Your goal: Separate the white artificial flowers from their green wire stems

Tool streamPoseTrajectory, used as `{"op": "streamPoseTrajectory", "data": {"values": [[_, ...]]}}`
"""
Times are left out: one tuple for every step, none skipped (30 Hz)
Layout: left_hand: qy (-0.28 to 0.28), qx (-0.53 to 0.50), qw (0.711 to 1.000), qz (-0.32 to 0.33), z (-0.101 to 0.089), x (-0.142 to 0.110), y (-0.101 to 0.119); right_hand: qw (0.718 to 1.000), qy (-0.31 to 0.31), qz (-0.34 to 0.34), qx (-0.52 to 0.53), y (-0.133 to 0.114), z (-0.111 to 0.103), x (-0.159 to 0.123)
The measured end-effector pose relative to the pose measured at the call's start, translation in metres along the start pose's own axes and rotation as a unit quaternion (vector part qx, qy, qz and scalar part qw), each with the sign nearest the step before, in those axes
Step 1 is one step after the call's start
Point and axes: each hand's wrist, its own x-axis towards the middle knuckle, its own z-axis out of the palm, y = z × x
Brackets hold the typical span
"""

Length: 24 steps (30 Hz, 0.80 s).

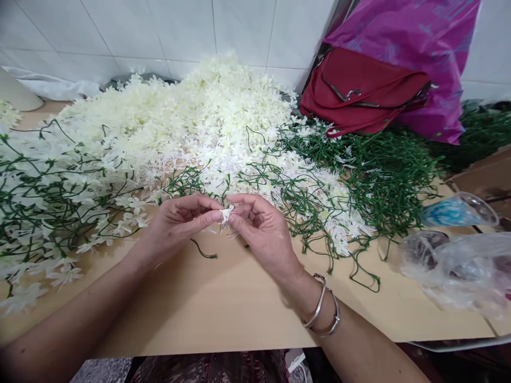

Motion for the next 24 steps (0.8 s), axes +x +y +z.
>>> {"op": "streamPoseTrajectory", "data": {"values": [[-0.008,-0.007,1.0,-0.004,0.0,0.0,0.0,1.0,-0.007,-0.009,-0.006,0.0,0.0,0.0],[-0.014,-0.012,1.0,-0.009,0.001,0.0,0.001,1.0,-0.013,-0.021,-0.015,0.0,-0.001,0.0],[-0.016,-0.015,1.0,-0.013,0.001,0.0,0.001,0.999,-0.016,-0.035,-0.025,-0.001,-0.001,0.0],[-0.016,-0.016,1.0,-0.014,0.001,0.0,0.001,0.998,-0.017,-0.046,-0.033,-0.001,-0.002,0.0],[-0.011,-0.015,1.0,-0.014,0.001,0.0,0.001,0.998,-0.015,-0.051,-0.038,-0.001,-0.002,0.0],[-0.004,-0.012,1.0,-0.011,0.001,0.0,0.001,0.998,-0.012,-0.047,-0.04,-0.001,-0.003,0.001],[0.007,-0.011,1.0,-0.007,0.0,0.0,0.0,0.998,-0.005,-0.038,-0.041,-0.001,-0.004,0.001],[0.019,-0.019,1.0,-0.003,-0.001,0.001,0.0,0.999,0.004,-0.028,-0.041,-0.001,-0.005,0.002],[0.032,-0.038,0.999,0.002,-0.002,0.001,-0.001,0.999,0.016,-0.024,-0.041,-0.001,-0.006,0.002],[0.043,-0.067,0.997,0.004,-0.004,0.001,-0.001,0.998,0.031,-0.029,-0.044,-0.001,-0.008,0.004],[0.052,-0.103,0.993,0.004,-0.005,0.002,-0.001,0.997,0.043,-0.04,-0.049,-0.001,-0.009,0.005],[0.06,-0.142,0.988,0.001,-0.006,0.002,-0.002,0.996,0.052,-0.055,-0.054,-0.001,-0.01,0.006],[0.065,-0.177,0.982,-0.003,-0.007,0.003,-0.002,0.995,0.057,-0.068,-0.055,-0.001,-0.011,0.007],[0.068,-0.204,0.977,-0.01,-0.008,0.003,-0.002,0.994,0.055,-0.073,-0.054,-0.001,-0.012,0.008],[0.069,-0.223,0.972,-0.017,-0.008,0.003,-0.002,0.995,0.047,-0.068,-0.047,-0.002,-0.012,0.008],[0.068,-0.236,0.969,-0.025,-0.008,0.003,-0.002,0.997,0.036,-0.054,-0.035,-0.002,-0.011,0.009],[0.064,-0.245,0.967,-0.032,-0.008,0.003,-0.002,0.999,0.024,-0.036,-0.021,-0.003,-0.01,0.008],[0.058,-0.25,0.966,-0.037,-0.007,0.002,-0.002,1.0,0.012,-0.02,-0.006,-0.003,-0.01,0.008],[0.049,-0.252,0.966,-0.042,-0.007,0.002,-0.002,1.0,0.002,-0.006,0.007,-0.003,-0.009,0.007],[0.038,-0.249,0.967,-0.046,-0.007,0.001,-0.003,1.0,-0.006,0.004,0.02,-0.004,-0.008,0.007],[0.029,-0.242,0.969,-0.048,-0.006,0.001,-0.003,0.999,-0.012,0.01,0.031,-0.004,-0.007,0.006],[0.022,-0.23,0.972,-0.048,-0.006,0.001,-0.004,0.999,-0.016,0.012,0.038,-0.004,-0.007,0.006],[0.021,-0.213,0.976,-0.044,-0.005,0.001,-0.005,0.999,-0.019,0.011,0.043,-0.004,-0.006,0.005],[0.022,-0.192,0.98,-0.038,-0.004,0.001,-0.006,0.999,-0.022,0.009,0.048,-0.004,-0.006,0.005]]}}
